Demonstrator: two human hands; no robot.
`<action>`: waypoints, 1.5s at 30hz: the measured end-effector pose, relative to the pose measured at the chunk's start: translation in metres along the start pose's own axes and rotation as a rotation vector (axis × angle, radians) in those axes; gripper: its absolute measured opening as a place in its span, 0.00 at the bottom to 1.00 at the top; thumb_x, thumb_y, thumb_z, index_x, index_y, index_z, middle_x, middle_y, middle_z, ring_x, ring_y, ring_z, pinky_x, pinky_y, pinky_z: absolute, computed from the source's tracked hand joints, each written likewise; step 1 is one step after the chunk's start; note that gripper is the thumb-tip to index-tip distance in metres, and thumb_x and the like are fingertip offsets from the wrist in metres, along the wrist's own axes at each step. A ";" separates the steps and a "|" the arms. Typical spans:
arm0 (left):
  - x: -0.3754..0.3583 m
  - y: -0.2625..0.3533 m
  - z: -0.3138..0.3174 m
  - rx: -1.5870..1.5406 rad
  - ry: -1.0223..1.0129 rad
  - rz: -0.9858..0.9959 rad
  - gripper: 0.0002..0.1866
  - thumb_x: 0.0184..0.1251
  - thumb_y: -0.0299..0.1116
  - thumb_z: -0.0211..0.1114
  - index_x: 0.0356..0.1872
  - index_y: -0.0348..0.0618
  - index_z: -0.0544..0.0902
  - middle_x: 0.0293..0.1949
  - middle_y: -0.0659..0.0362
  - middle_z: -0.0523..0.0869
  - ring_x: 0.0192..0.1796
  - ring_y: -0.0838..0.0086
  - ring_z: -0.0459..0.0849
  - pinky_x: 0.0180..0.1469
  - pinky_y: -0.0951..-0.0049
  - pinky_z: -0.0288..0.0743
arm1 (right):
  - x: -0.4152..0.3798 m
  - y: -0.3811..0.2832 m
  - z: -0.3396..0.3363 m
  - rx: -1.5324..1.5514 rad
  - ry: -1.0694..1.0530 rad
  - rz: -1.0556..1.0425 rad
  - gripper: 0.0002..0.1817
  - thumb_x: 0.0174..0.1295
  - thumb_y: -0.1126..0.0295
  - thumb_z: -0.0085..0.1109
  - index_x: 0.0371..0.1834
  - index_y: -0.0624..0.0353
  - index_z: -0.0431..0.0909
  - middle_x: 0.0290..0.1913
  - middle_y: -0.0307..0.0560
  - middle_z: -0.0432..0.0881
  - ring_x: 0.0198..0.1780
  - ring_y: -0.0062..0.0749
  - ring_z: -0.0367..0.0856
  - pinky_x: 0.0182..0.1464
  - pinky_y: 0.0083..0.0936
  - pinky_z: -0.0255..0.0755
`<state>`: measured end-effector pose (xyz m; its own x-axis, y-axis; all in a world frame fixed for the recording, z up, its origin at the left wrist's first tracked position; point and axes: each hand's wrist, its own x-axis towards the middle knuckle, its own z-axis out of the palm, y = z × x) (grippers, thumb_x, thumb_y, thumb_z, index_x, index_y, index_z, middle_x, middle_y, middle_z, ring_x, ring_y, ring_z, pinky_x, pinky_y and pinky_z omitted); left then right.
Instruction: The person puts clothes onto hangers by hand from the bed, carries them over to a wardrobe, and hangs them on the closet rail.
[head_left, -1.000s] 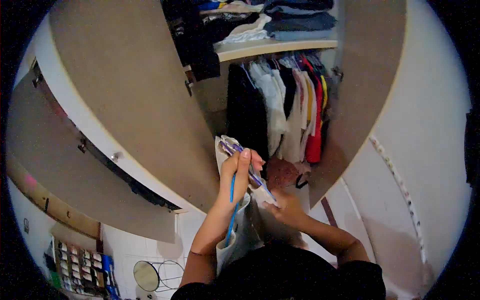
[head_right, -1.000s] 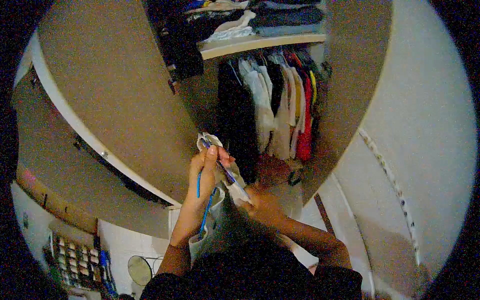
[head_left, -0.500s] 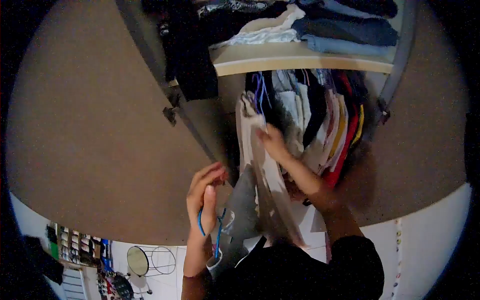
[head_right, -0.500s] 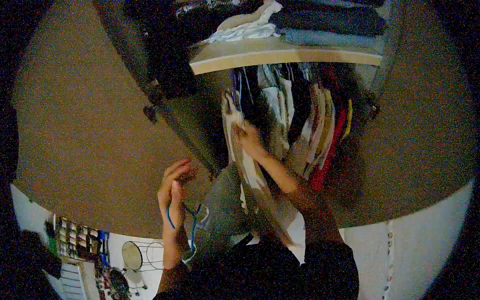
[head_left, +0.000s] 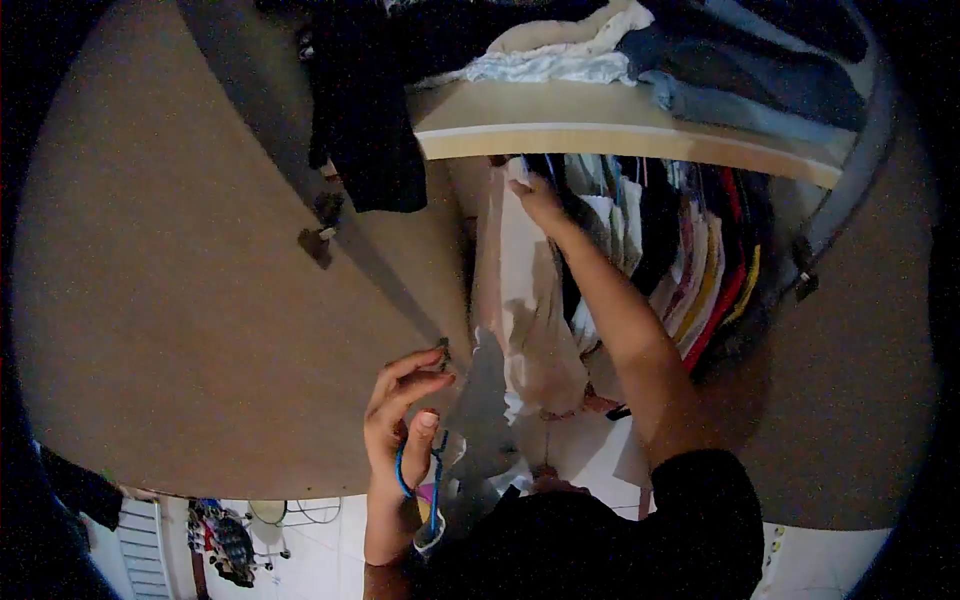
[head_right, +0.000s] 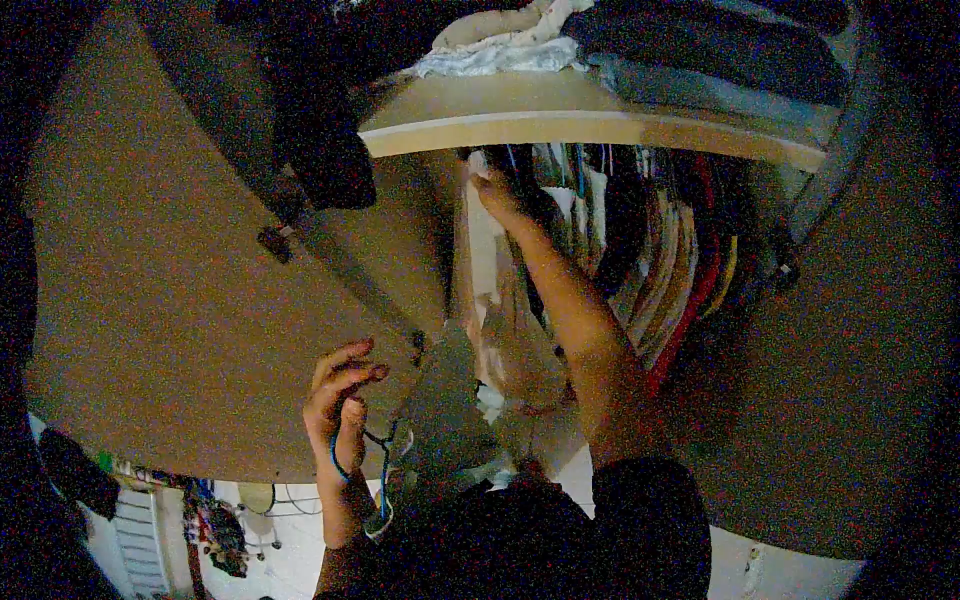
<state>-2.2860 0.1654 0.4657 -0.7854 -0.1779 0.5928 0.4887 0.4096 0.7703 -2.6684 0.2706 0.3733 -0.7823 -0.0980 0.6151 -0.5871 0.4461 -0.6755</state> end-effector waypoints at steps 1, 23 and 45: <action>0.000 -0.002 0.002 -0.010 0.015 -0.015 0.23 0.62 0.50 0.55 0.39 0.35 0.80 0.48 0.47 0.76 0.47 0.61 0.77 0.49 0.66 0.70 | 0.000 0.005 -0.007 0.003 -0.032 0.090 0.27 0.57 0.51 0.53 0.44 0.68 0.73 0.45 0.63 0.77 0.49 0.54 0.75 0.48 0.37 0.68; -0.013 -0.009 -0.003 -0.105 0.035 -0.060 0.16 0.63 0.40 0.56 0.38 0.35 0.80 0.49 0.48 0.75 0.45 0.65 0.78 0.48 0.70 0.71 | -0.110 -0.001 -0.065 -0.167 0.354 0.100 0.30 0.55 0.70 0.55 0.60 0.68 0.57 0.57 0.62 0.65 0.58 0.53 0.64 0.59 0.35 0.60; -0.038 0.014 -0.055 -0.097 -0.382 -0.054 0.19 0.64 0.42 0.56 0.47 0.36 0.77 0.48 0.50 0.76 0.48 0.68 0.77 0.48 0.72 0.71 | -0.309 -0.179 -0.034 0.186 -0.517 -0.508 0.28 0.45 0.65 0.63 0.53 0.52 0.70 0.53 0.50 0.72 0.57 0.45 0.69 0.56 0.42 0.64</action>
<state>-2.2291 0.1285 0.4667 -0.8869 0.1560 0.4349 0.4619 0.3194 0.8274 -2.3139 0.2515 0.3180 -0.3765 -0.6779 0.6314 -0.8920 0.0813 -0.4446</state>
